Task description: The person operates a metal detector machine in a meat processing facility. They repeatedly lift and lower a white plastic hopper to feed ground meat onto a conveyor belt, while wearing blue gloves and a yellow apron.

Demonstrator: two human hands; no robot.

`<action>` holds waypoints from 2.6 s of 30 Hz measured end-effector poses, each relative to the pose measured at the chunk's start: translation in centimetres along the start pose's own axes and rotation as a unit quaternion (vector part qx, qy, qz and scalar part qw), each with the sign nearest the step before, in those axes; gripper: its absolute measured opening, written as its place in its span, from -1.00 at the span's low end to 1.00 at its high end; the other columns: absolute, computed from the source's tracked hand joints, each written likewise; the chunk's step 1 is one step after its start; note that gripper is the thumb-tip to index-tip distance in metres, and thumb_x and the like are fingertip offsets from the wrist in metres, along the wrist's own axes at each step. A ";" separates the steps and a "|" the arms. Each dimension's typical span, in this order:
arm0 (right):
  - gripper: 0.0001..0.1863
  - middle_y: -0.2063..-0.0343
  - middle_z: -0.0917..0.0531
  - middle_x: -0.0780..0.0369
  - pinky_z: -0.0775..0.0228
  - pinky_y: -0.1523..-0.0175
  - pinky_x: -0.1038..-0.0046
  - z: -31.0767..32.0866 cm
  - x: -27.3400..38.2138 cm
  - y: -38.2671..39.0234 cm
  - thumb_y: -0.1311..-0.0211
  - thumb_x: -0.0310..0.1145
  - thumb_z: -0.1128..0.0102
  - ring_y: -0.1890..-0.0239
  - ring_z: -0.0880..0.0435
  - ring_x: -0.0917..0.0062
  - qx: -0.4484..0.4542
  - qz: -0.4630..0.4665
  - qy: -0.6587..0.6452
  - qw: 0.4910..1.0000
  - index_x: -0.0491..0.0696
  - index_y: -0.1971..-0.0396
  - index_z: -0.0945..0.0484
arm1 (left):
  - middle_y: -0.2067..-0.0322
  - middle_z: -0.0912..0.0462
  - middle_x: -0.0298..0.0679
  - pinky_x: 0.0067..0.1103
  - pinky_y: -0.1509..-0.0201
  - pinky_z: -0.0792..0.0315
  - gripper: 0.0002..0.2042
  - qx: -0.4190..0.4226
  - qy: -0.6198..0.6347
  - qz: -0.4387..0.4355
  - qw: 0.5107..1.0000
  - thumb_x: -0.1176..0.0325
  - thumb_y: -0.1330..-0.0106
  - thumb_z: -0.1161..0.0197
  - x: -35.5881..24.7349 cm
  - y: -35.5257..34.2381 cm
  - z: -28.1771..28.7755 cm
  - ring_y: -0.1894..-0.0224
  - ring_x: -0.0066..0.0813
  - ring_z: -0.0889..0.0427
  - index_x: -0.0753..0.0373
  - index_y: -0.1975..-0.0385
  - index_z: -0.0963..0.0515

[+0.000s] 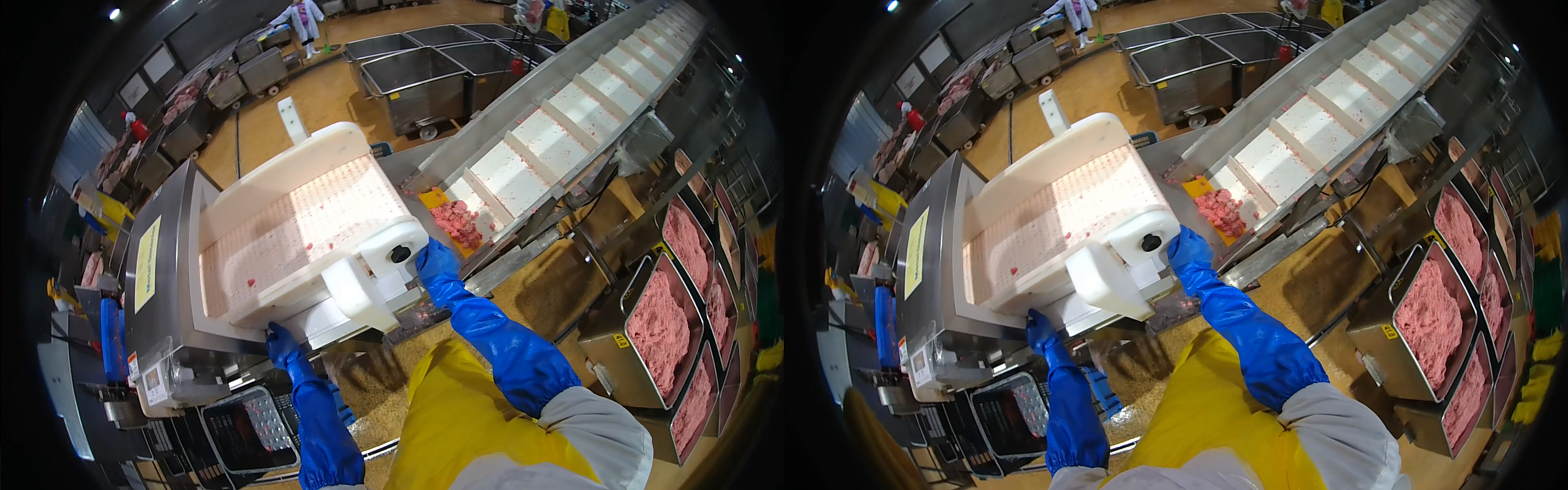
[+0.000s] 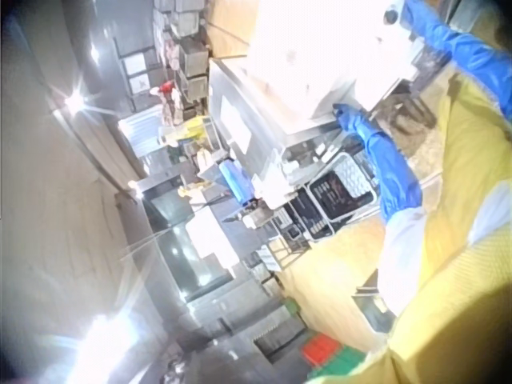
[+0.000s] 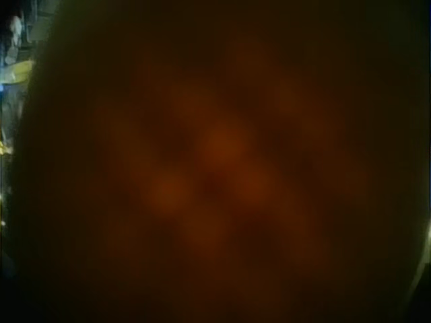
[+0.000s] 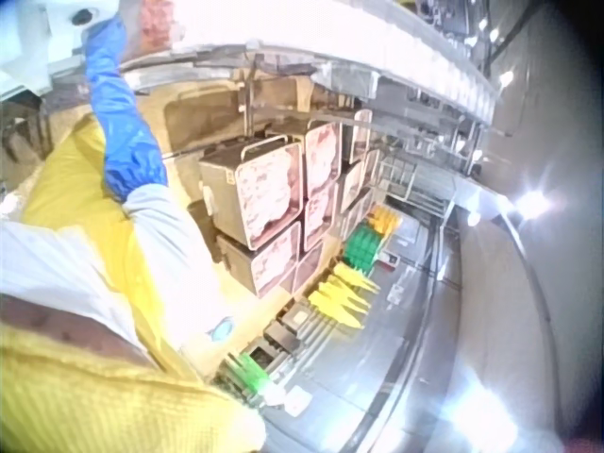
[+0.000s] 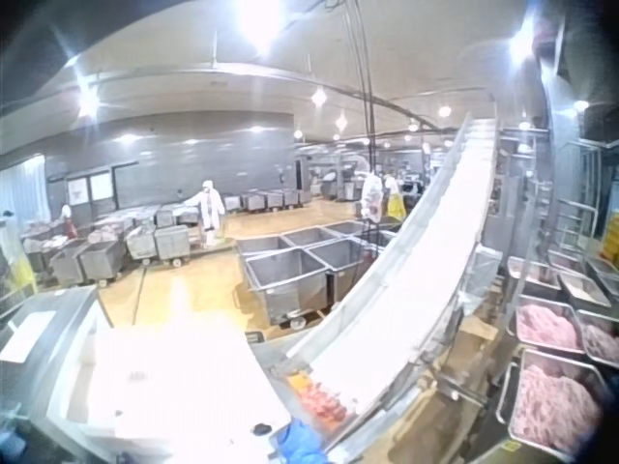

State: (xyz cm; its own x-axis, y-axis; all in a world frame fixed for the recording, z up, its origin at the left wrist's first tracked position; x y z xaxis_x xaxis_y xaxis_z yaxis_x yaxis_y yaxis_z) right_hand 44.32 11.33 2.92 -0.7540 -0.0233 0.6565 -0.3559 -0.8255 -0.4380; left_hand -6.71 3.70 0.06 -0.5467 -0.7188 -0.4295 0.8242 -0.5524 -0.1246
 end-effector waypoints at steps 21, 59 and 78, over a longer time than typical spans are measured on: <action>-0.65 0.26 -0.72 0.03 -0.55 0.12 0.03 -0.1 -1.4 0.1 -0.22 -0.29 -0.14 0.23 -0.70 0.05 0.032 -0.036 0.034 0.998 -0.07 0.02 -0.60 | 0.14 -0.72 0.14 -0.11 -0.09 -0.52 -0.21 0.080 0.025 0.047 0.995 -0.36 -0.41 0.16 0.2 -0.6 -1.4 0.01 0.24 -0.66 0.35 0.09 -0.69; -0.73 0.26 -0.71 0.00 -0.54 0.12 0.01 0.5 -0.2 -0.4 -0.28 -0.29 -0.11 0.24 -0.68 -0.01 -0.012 -0.010 0.008 1.000 -0.08 0.11 -0.61 | 0.14 -0.72 0.15 -0.07 -0.08 -0.53 -0.21 0.043 -0.001 0.018 0.999 -0.33 -0.44 0.22 -0.2 -0.1 -0.1 0.05 0.25 -0.67 0.36 0.15 -0.71; -0.72 0.31 -0.70 -0.07 -0.51 0.15 -0.06 -0.1 0.2 -0.3 -0.28 -0.29 -0.09 0.27 -0.67 -0.09 0.022 -0.005 0.028 0.999 -0.11 0.12 -0.60 | 0.29 -0.73 0.14 -0.05 0.01 -0.54 -0.22 -0.012 0.016 0.027 0.999 -0.33 -0.45 0.20 0.0 0.2 0.3 0.17 0.25 -0.69 0.33 0.36 -0.73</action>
State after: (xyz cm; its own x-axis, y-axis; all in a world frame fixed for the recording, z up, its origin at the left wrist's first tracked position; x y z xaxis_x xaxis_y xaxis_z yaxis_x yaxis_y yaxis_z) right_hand 44.24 11.66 3.16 -0.7810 0.0150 0.6244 -0.3388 -0.8500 -0.4033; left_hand -6.59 3.42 0.31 -0.4959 -0.7336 -0.4646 0.8564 -0.5018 -0.1215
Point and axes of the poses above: each hand's wrist, its own y-axis away from the middle knuckle, its own z-axis out of the back of the hand, x = y × z, the point moved 7 cm from there along -y, towards the middle knuckle
